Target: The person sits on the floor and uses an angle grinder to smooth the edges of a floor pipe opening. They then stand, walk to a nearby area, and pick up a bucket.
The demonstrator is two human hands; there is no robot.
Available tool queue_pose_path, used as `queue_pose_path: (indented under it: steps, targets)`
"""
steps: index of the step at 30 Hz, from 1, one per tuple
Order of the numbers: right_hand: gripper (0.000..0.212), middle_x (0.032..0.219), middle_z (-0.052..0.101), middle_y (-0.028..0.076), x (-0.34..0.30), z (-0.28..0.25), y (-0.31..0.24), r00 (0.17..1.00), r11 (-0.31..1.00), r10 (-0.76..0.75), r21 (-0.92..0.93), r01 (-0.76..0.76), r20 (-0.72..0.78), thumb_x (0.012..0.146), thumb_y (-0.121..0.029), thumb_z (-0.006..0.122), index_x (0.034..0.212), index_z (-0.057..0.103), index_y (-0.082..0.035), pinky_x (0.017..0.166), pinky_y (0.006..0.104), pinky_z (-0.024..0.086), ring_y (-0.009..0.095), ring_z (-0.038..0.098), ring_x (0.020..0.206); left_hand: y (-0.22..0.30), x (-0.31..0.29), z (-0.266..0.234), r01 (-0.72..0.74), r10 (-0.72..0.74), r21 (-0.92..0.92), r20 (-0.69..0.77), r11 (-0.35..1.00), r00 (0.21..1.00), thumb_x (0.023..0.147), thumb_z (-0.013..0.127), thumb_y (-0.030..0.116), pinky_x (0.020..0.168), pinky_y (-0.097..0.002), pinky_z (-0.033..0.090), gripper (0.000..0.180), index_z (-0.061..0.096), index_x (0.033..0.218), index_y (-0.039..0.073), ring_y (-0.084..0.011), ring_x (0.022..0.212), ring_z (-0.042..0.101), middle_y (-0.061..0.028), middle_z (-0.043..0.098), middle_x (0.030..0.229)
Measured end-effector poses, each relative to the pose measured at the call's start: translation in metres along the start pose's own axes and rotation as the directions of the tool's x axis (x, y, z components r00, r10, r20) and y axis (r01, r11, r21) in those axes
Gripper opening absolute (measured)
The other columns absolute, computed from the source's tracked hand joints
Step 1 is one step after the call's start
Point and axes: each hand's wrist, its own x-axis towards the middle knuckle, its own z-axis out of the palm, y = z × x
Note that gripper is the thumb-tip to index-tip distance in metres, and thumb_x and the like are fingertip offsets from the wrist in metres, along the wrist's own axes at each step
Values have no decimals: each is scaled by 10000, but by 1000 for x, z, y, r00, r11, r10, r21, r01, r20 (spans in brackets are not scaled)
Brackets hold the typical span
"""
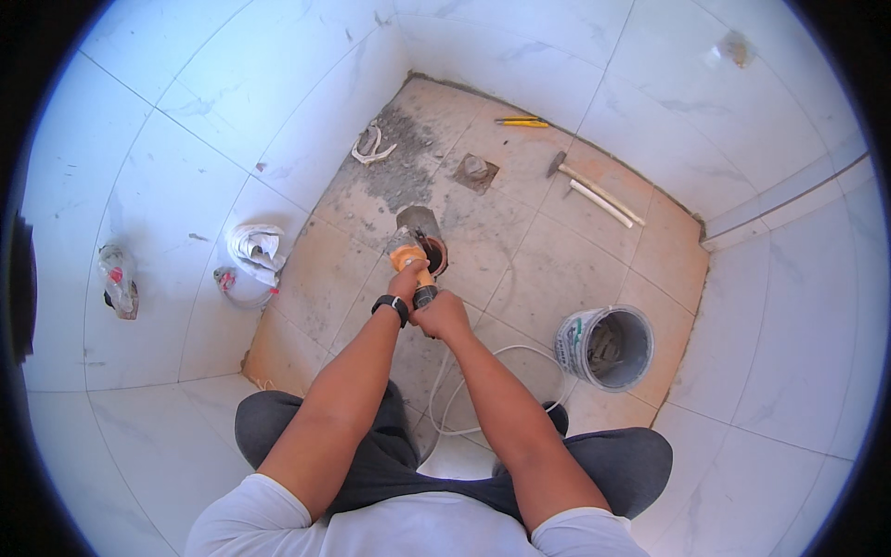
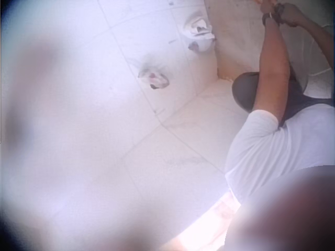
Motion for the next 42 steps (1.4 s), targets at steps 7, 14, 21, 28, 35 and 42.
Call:
queue_pose_path:
  steps: [7, 14, 21, 28, 35, 42]
  targets:
    - [451, 814, 753, 171, -19, -23, -16, 994, 994, 106, 10, -106, 10, 658, -357, 809, 902, 732, 14, 628, 371, 588, 271, 754, 696, 1, 8, 8, 60, -62, 23, 144, 998, 988, 812, 770, 339, 580, -423, 495, 366, 601, 1013, 84, -233, 583, 598, -65, 609, 758]
    - [446, 820, 751, 175, -21, -27, -23, 995, 995, 98, -1, -98, 35, 674, -347, 802, 910, 727, 25, 591, 362, 594, 267, 749, 663, 9, -1, 8, 82, -89, 48, 193, 996, 977, 837, 738, 361, 570, -433, 492, 340, 571, 1007, 118, -246, 561, 597, -76, 600, 736]
    - [453, 895, 759, 191, -18, -22, -30, 993, 996, 87, -8, -86, 74, 624, -299, 851, 918, 739, 26, 619, 372, 606, 280, 760, 726, 16, -5, -6, 73, -75, 20, 185, 997, 980, 870, 699, 323, 607, -403, 554, 332, 562, 1064, 91, -263, 601, 652, -110, 652, 754]
    - [484, 953, 766, 176, -22, -18, -31, 994, 997, 77, -14, -76, 80, 639, -327, 836, 1001, 749, -20, 717, 393, 610, 287, 766, 835, 13, 1, -13, 60, -60, 8, 181, 998, 982, 873, 706, 335, 559, -430, 520, 325, 561, 1039, 97, -265, 576, 629, -106, 626, 742]
    - [500, 1013, 767, 172, -26, -28, -23, 996, 996, 91, -14, -91, 20, 662, -339, 812, 1050, 734, -34, 797, 408, 596, 307, 757, 943, 10, -4, 6, 88, -88, 12, 267, 996, 960, 866, 709, 334, 574, -427, 531, 312, 565, 1030, 112, -268, 577, 628, -96, 624, 739]
    - [507, 954, 764, 176, -24, -37, -18, 993, 993, 118, 7, -118, 23, 651, -339, 823, 1030, 726, -16, 723, 391, 604, 303, 764, 835, 14, -9, 21, 76, -94, 80, 250, 994, 964, 866, 701, 351, 583, -451, 516, 307, 569, 1026, 124, -260, 576, 622, -87, 626, 742]
